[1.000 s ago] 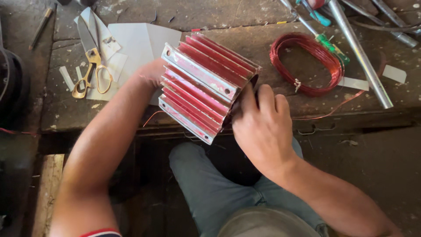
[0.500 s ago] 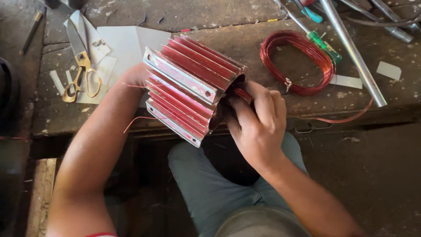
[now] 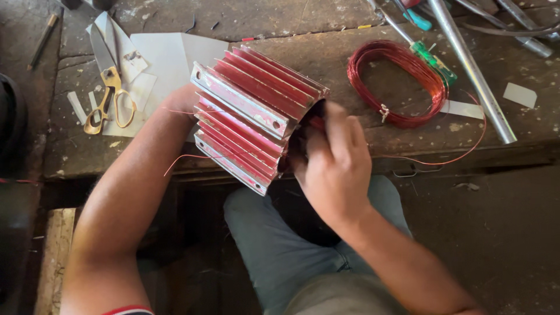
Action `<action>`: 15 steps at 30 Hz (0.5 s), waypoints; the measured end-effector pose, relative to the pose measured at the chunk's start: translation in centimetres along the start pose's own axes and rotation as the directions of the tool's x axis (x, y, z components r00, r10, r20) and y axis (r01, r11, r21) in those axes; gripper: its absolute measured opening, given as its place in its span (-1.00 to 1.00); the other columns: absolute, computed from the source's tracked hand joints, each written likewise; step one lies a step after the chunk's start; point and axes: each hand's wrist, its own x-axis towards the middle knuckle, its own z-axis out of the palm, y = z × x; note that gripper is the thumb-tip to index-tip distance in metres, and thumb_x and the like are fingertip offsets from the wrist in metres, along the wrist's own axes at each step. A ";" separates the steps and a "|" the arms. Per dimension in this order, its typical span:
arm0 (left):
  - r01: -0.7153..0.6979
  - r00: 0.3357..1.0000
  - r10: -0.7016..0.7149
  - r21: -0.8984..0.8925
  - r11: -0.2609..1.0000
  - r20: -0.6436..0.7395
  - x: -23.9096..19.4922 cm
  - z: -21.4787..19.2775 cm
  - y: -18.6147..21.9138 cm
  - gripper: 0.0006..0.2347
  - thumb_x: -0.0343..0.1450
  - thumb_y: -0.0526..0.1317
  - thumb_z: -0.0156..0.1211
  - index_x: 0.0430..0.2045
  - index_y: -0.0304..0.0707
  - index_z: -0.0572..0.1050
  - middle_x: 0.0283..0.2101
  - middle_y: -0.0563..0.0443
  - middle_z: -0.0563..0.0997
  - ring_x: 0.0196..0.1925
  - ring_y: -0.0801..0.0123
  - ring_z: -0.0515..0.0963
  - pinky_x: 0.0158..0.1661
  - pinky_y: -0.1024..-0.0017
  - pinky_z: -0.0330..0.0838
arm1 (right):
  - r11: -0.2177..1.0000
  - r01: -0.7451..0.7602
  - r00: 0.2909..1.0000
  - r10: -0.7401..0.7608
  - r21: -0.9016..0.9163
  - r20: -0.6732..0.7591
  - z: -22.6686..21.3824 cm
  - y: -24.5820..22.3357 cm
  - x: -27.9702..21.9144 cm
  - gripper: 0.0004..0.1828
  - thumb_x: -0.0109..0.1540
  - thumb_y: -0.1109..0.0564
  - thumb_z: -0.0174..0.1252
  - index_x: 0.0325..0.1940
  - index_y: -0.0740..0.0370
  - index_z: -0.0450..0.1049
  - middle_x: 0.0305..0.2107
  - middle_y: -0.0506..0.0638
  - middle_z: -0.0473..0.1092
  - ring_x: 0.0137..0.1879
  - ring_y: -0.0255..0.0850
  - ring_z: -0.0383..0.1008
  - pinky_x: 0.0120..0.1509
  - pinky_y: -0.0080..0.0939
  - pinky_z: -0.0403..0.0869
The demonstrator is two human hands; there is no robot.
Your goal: The person winds copper wire by hand into the slots of a red motor stator, using a flat tool to pack the coils and a hammer to tap them into place. The person also cuts a piece of white insulating material with scissors and inserts it into the stator.
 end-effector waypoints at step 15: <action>0.120 0.993 -0.118 0.173 0.978 -0.020 3.3 5.6 11.2 -0.19 0.43 -0.03 0.30 0.55 -0.32 -0.01 0.16 -0.15 0.65 0.19 0.36 0.63 0.28 0.40 0.47 | 0.999 0.021 0.998 -0.024 -0.046 -0.059 -0.8 1.9 -1.2 -0.73 0.10 0.20 0.50 -0.18 0.22 0.57 -0.12 0.04 0.36 -0.03 0.04 0.36 0.05 0.01 0.40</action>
